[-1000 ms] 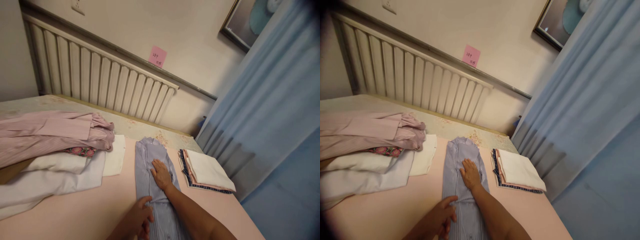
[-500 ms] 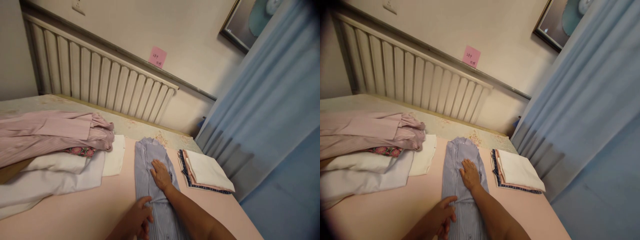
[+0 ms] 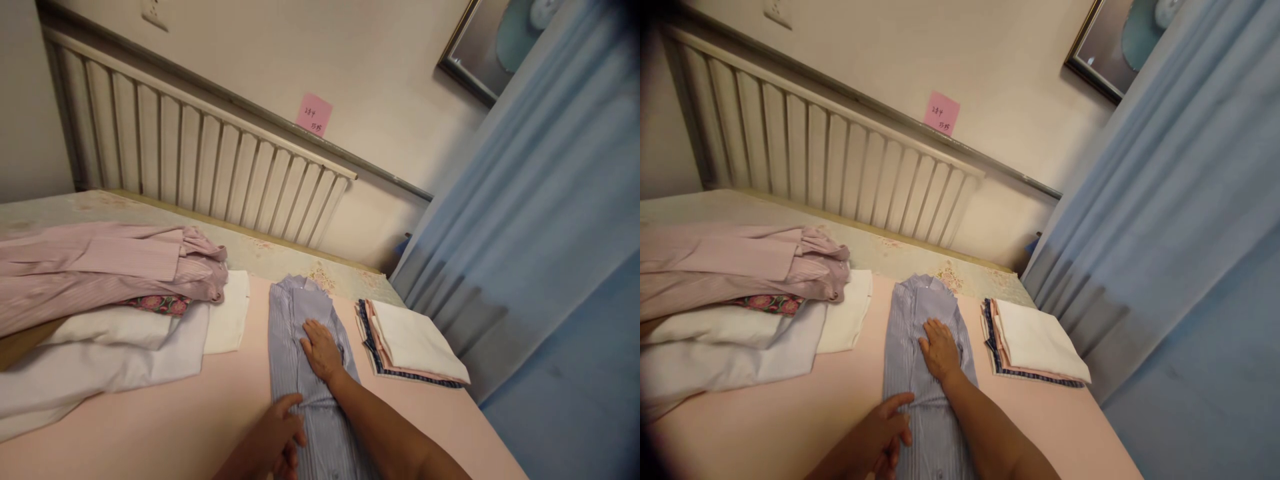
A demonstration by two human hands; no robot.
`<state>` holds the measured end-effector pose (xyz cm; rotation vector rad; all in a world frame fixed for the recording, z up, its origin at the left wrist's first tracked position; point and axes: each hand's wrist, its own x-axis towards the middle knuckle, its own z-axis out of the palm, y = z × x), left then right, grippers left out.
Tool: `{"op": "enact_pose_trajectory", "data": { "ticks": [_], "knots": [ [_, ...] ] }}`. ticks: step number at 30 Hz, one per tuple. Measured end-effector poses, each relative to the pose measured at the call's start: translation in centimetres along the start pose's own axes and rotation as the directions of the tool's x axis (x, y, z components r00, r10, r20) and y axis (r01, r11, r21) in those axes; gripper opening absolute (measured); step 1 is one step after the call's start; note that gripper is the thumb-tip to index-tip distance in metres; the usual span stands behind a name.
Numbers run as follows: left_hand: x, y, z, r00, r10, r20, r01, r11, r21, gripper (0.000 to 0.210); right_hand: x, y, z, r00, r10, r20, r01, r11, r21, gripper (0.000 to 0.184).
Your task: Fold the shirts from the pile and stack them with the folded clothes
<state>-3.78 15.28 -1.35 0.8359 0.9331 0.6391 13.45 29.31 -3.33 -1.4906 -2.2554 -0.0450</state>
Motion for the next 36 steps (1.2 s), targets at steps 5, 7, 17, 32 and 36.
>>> {"op": "enact_pose_trajectory", "data": {
  "ticks": [5, 7, 17, 32, 36],
  "knots": [
    [0.2, -0.1, -0.1, 1.000, 0.010, 0.007, -0.010, 1.000, 0.011, 0.068, 0.0, 0.1, 0.1, 1.000, 0.003, 0.004, -0.003, 1.000, 0.001, 0.042],
    [0.1, 0.0, -0.1, 1.000, -0.001, 0.008, 0.001, 1.000, 0.007, 0.068, 0.0, 0.1, 0.1, 1.000, 0.004, 0.002, -0.004, 1.000, 0.001, 0.042],
    [-0.4, 0.3, 0.0, 1.000, 0.014, 0.005, -0.014, 1.000, 0.008, 0.073, 0.0, -0.1, -0.1, 1.000, -0.004, -0.005, 0.004, 1.000, 0.000, 0.042],
    [-0.7, 0.4, -0.8, 0.999, 0.045, 0.016, -0.046, 0.998, 0.033, 0.075, -2.6, -1.2, -4.2, 0.998, -0.045, 0.052, 0.040, 0.995, 0.090, 0.048],
    [-1.5, 0.2, -1.5, 0.994, 0.092, 0.052, -0.093, 0.995, 0.017, 0.068, -9.1, 0.3, -7.4, 0.999, -0.012, 0.031, 0.009, 0.996, 0.089, 0.051]
  ]
}}
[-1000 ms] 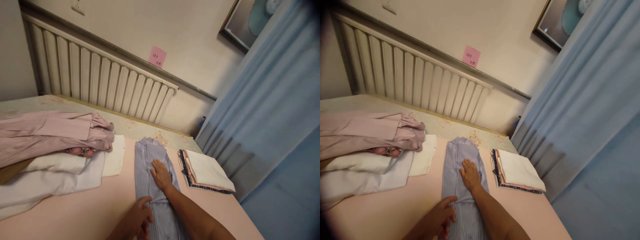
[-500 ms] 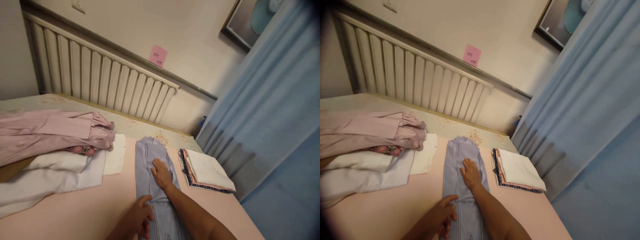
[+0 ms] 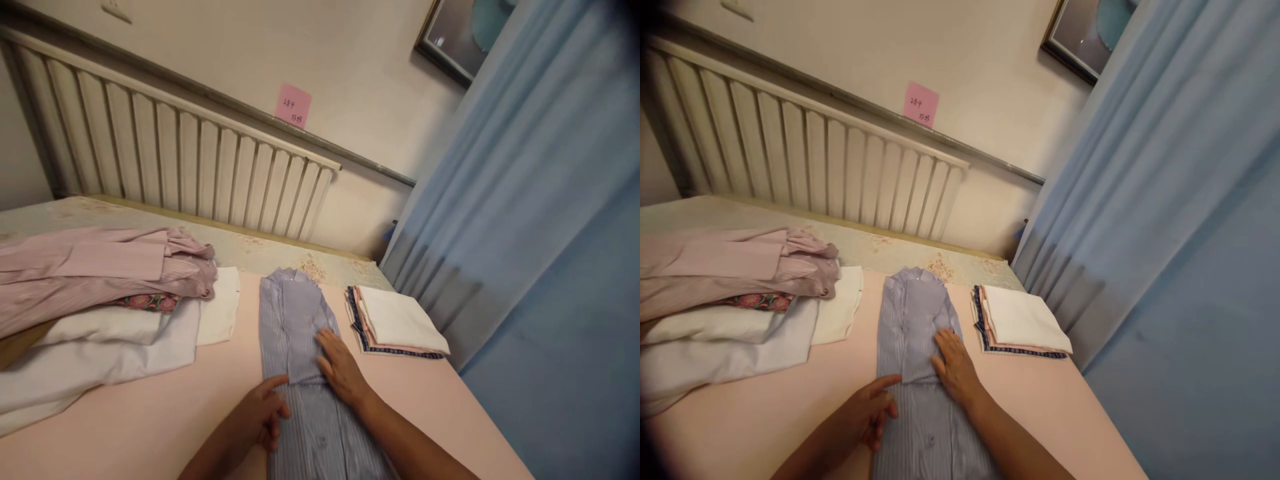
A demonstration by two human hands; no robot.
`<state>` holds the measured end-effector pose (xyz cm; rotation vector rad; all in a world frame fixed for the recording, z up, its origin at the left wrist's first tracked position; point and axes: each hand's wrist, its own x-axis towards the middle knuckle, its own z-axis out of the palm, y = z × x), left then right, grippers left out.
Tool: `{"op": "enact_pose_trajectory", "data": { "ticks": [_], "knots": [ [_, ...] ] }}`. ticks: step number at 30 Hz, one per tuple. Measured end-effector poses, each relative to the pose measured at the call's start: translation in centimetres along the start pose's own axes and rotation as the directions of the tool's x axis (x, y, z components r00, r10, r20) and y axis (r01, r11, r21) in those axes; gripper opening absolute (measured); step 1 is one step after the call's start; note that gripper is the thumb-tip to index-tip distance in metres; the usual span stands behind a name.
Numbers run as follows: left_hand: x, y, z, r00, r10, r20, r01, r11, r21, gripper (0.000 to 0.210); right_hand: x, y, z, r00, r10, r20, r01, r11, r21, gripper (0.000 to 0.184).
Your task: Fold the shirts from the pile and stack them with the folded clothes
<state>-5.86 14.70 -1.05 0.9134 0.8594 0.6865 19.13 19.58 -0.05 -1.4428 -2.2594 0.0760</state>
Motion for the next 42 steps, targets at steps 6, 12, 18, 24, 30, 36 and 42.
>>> {"op": "enact_pose_trajectory", "data": {
  "ticks": [6, 12, 18, 24, 30, 36, 42],
  "knots": [
    [-1.4, -0.1, -0.8, 0.992, 0.125, -0.026, -0.128, 0.967, -0.222, 0.050, -11.8, 4.8, -1.4, 0.983, 0.177, -0.055, -0.181, 0.979, -0.092, 0.048],
    [-2.9, -1.7, -0.4, 0.901, 0.249, -0.355, -0.373, 0.864, -0.339, 0.043, -14.7, 5.2, -1.4, 0.969, 0.217, -0.119, -0.227, 0.971, -0.079, 0.046],
    [-4.7, -4.0, 1.4, 0.766, 0.312, -0.562, -0.400, 0.916, -0.036, 0.053, -14.3, 4.8, -1.7, 0.975, 0.160, -0.154, -0.170, 0.984, -0.059, 0.042],
    [-6.1, -4.4, 3.2, 0.724, 0.384, -0.574, -0.268, 0.922, 0.278, 0.056, -14.6, 5.1, -1.4, 0.977, 0.131, -0.167, -0.141, 0.989, -0.049, 0.038],
    [-6.0, -5.3, 4.0, 0.673, 0.527, -0.518, -0.217, 0.811, 0.543, 0.041, -14.6, 5.0, -1.3, 0.981, 0.120, -0.152, -0.132, 0.989, -0.070, 0.037],
    [-6.0, -5.7, 4.0, 0.649, 0.640, -0.411, -0.214, 0.672, 0.709, 0.028, -14.7, 5.1, -1.3, 0.984, 0.113, -0.140, -0.126, 0.988, -0.090, 0.037],
    [-6.2, -5.7, 4.0, 0.667, 0.635, -0.390, -0.209, 0.661, 0.721, 0.026, -14.7, 4.9, -1.5, 0.983, 0.100, -0.157, -0.116, 0.989, -0.094, 0.036]
  ]
}}
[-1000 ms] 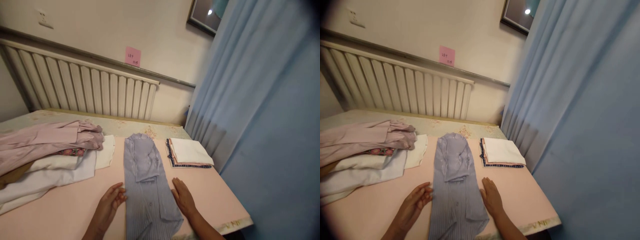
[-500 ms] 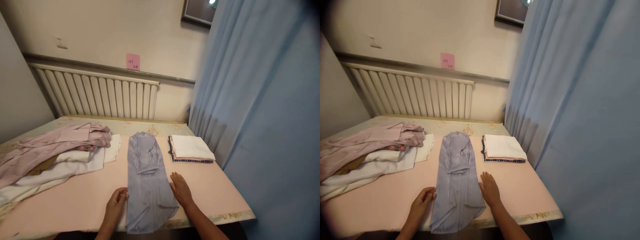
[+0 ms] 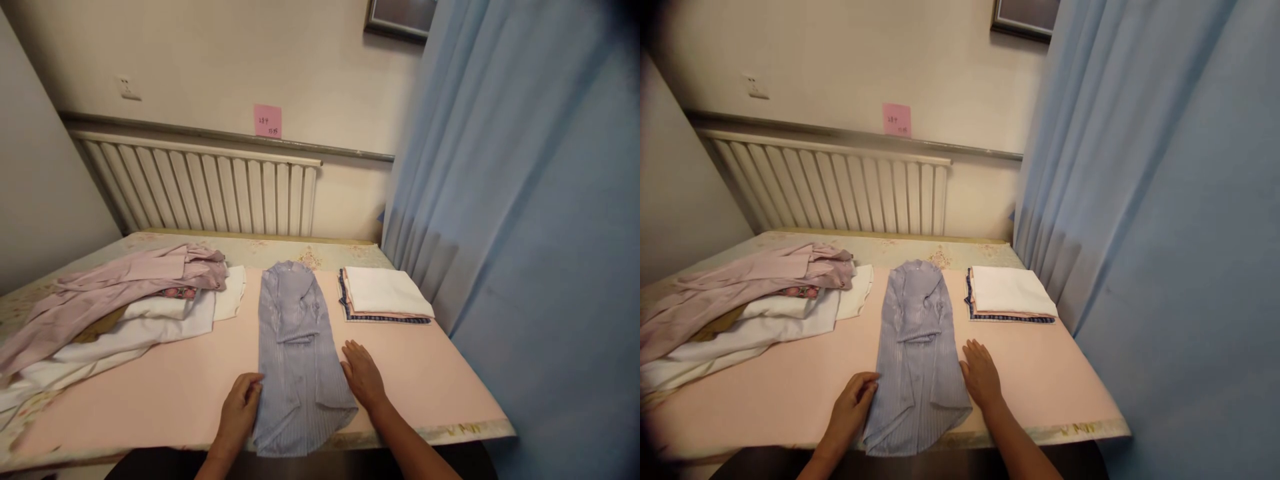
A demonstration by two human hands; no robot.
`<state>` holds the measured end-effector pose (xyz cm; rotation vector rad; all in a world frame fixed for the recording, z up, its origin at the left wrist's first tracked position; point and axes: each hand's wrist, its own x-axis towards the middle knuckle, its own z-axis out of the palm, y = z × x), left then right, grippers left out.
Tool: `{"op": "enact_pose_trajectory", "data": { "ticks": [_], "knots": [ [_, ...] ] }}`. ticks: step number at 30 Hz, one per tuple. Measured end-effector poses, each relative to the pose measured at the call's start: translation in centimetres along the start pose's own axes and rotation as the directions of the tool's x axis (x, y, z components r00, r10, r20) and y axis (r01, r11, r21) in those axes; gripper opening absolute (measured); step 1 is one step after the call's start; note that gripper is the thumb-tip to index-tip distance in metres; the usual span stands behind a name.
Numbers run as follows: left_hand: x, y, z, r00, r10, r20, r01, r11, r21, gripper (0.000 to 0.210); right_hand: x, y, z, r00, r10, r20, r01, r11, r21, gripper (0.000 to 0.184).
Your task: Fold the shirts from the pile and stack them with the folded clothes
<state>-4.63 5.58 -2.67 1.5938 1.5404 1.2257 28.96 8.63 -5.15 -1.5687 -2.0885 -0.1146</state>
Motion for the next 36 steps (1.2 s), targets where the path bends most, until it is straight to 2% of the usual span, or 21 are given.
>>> {"op": "enact_pose_trajectory", "data": {
  "ticks": [5, 10, 13, 19, 23, 31, 33, 36],
  "knots": [
    [0.0, -1.0, 0.3, 0.993, 0.108, 0.040, -0.111, 0.989, 0.097, 0.028, -0.1, 0.1, 0.2, 1.000, -0.006, -0.029, 0.006, 1.000, 0.029, 0.036],
    [-1.2, -2.2, 0.5, 0.957, 0.264, 0.125, -0.288, 0.923, 0.256, 0.030, -0.3, -0.1, -0.2, 1.000, 0.001, -0.015, 0.000, 0.993, 0.115, 0.040],
    [-2.4, -2.6, 0.5, 0.914, 0.361, 0.186, -0.406, 0.824, 0.396, 0.034, -0.7, -0.5, -0.7, 1.000, -0.002, 0.018, -0.001, 0.983, 0.182, 0.041],
    [-4.5, -2.5, 0.5, 0.766, 0.517, 0.382, -0.637, 0.528, 0.562, 0.053, -2.8, -1.9, -1.4, 0.999, -0.011, 0.033, 0.001, 0.959, 0.282, 0.043],
    [-5.3, -2.2, 0.3, 0.722, 0.521, 0.456, -0.683, 0.427, 0.593, 0.066, -4.4, -2.4, -1.2, 0.998, 0.066, 0.017, -0.068, 0.949, 0.307, 0.045],
    [-6.2, -2.4, 0.1, 0.697, 0.526, 0.486, -0.690, 0.311, 0.653, 0.086, -4.9, -3.5, -1.7, 0.967, 0.250, 0.057, -0.251, 0.874, 0.417, 0.039],
    [-6.3, -2.8, 0.1, 0.689, 0.545, 0.477, -0.692, 0.300, 0.657, 0.087, -4.9, -3.6, -2.1, 0.954, 0.287, 0.090, -0.296, 0.844, 0.447, 0.040],
    [-6.4, -3.0, 0.1, 0.691, 0.557, 0.460, -0.693, 0.333, 0.639, 0.088, -5.0, -3.7, -2.6, 0.943, 0.287, 0.171, -0.334, 0.805, 0.491, 0.038]
  ]
}}
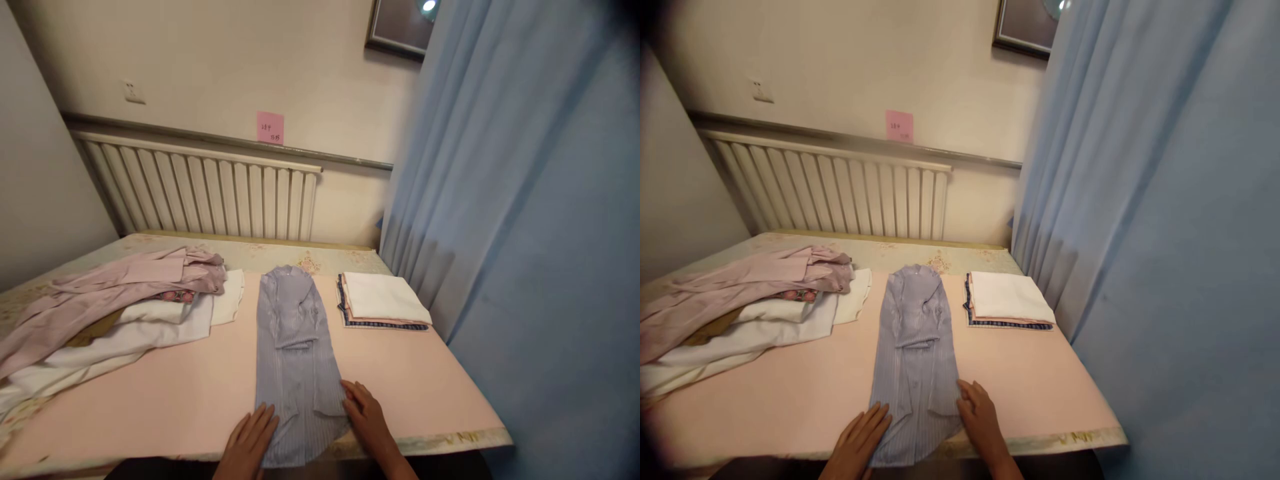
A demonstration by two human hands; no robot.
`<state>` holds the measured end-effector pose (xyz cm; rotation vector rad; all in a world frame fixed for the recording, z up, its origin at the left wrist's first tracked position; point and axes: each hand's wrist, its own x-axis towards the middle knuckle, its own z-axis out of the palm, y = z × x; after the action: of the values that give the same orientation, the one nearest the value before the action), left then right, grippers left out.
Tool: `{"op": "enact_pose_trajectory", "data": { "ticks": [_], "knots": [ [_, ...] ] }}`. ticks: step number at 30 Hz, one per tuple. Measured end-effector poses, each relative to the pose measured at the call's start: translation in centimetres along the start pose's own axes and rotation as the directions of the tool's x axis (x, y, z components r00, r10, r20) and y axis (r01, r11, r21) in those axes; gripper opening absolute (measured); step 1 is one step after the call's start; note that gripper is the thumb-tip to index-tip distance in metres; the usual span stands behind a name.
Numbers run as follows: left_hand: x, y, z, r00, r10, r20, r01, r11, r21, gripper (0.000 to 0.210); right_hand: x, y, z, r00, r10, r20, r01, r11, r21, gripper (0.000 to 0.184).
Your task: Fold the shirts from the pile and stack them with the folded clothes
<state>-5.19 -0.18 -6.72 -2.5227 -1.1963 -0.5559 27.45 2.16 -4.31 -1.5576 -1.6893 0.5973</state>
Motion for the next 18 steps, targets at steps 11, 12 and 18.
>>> {"op": "enact_pose_trajectory", "data": {
  "ticks": [11, 12, 18],
  "knots": [
    [0.3, 0.0, 0.4, 0.997, -0.069, -0.045, 0.061, 0.987, -0.151, 0.084, -0.3, -0.6, -1.4, 0.979, 0.067, 0.194, -0.079, 0.995, 0.053, 0.046],
    [0.3, -0.1, 0.5, 0.996, -0.069, -0.059, 0.059, 0.986, -0.156, 0.084, -0.2, -0.5, -1.3, 0.980, 0.055, 0.193, -0.066, 0.997, 0.048, 0.047],
    [0.6, -0.3, 0.6, 0.996, -0.072, -0.061, 0.061, 0.984, -0.165, 0.079, -0.1, 0.3, -0.1, 0.990, -0.131, 0.060, 0.130, 0.991, 0.018, 0.043]
  ]
}}
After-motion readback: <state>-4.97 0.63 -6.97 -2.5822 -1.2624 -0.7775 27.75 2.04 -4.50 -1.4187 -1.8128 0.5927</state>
